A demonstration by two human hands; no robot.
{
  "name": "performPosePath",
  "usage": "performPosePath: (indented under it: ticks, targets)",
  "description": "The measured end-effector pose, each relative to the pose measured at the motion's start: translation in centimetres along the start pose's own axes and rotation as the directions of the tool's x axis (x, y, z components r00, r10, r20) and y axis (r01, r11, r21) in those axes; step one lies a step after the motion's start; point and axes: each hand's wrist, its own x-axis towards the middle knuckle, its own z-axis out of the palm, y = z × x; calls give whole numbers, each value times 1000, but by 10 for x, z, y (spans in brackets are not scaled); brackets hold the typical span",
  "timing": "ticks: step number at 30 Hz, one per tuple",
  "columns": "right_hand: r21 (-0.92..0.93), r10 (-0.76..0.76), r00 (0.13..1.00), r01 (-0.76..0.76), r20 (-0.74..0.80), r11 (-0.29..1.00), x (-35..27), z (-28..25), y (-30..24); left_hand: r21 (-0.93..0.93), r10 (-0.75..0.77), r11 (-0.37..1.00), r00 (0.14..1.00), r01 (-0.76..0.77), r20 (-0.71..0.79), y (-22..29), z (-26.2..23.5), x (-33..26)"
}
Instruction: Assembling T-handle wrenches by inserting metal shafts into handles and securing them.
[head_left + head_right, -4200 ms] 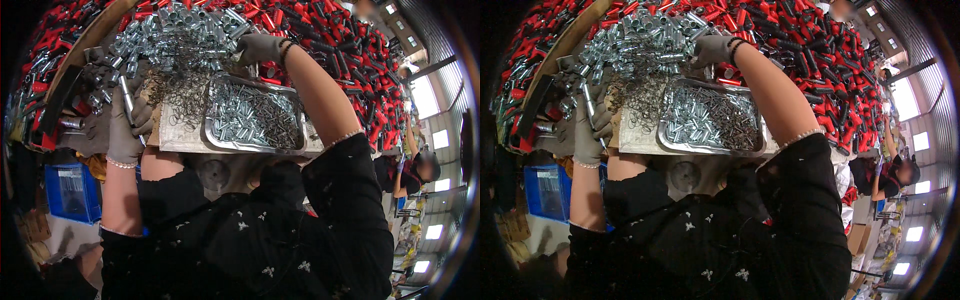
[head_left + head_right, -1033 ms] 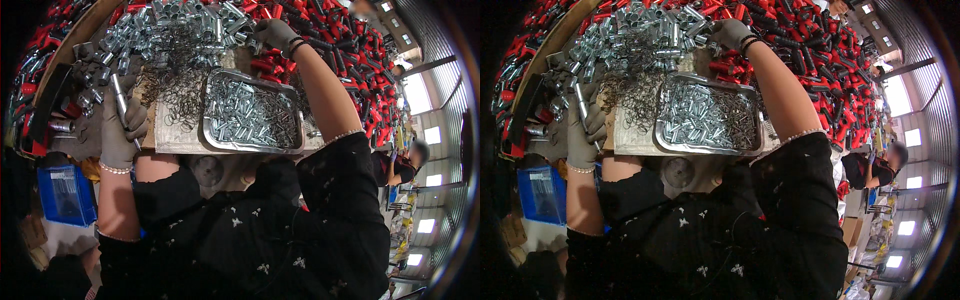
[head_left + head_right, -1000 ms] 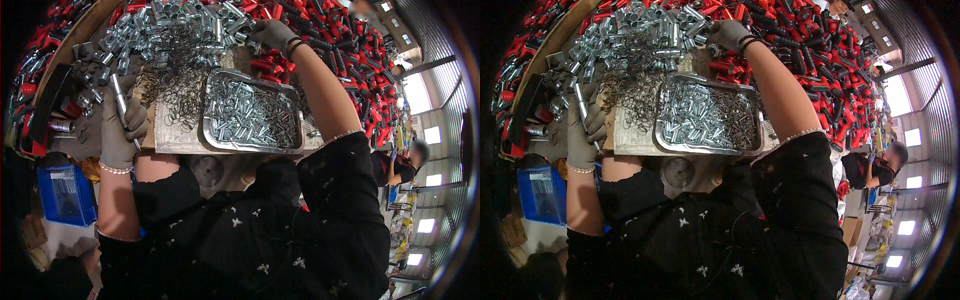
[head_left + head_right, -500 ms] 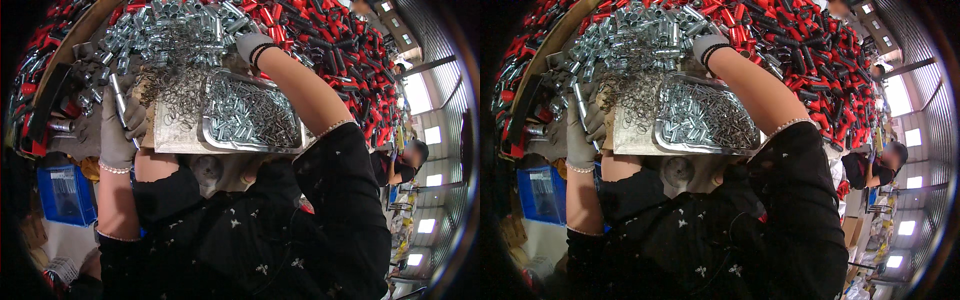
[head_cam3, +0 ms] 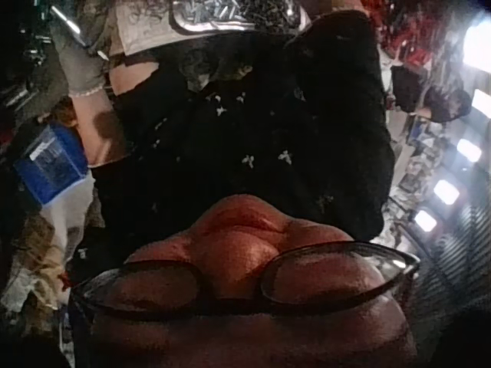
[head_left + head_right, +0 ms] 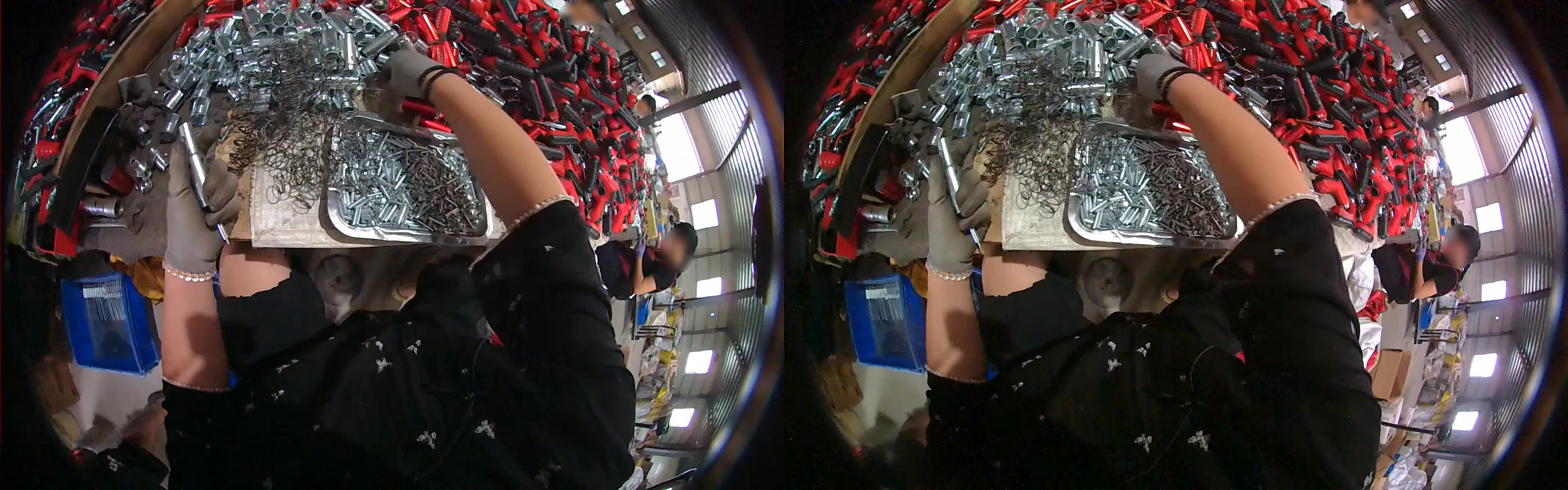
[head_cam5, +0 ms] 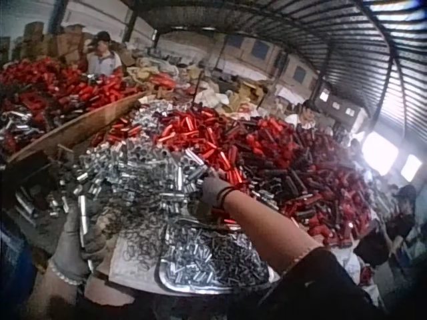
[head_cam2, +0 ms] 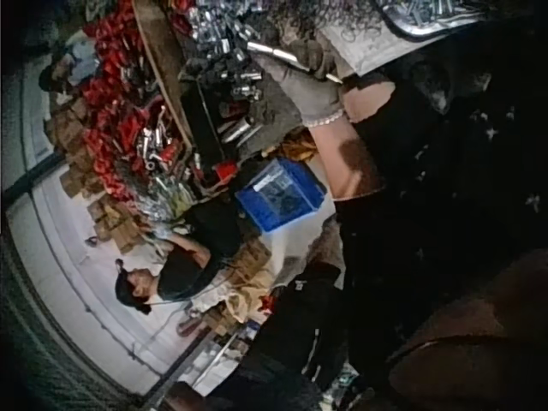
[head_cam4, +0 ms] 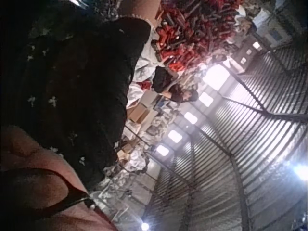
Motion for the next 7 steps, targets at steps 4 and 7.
performPosePath:
  ticks: [4,7]
  targets:
    - [-8,54,996,-54,70,999,5,-3,-9,16,-4,1000,1000,4,-26,-1,-4,2]
    - [412,-24,999,11,26,911,-14,-15,3,19,-3,1000,1000,3,-24,-1,-2,1]
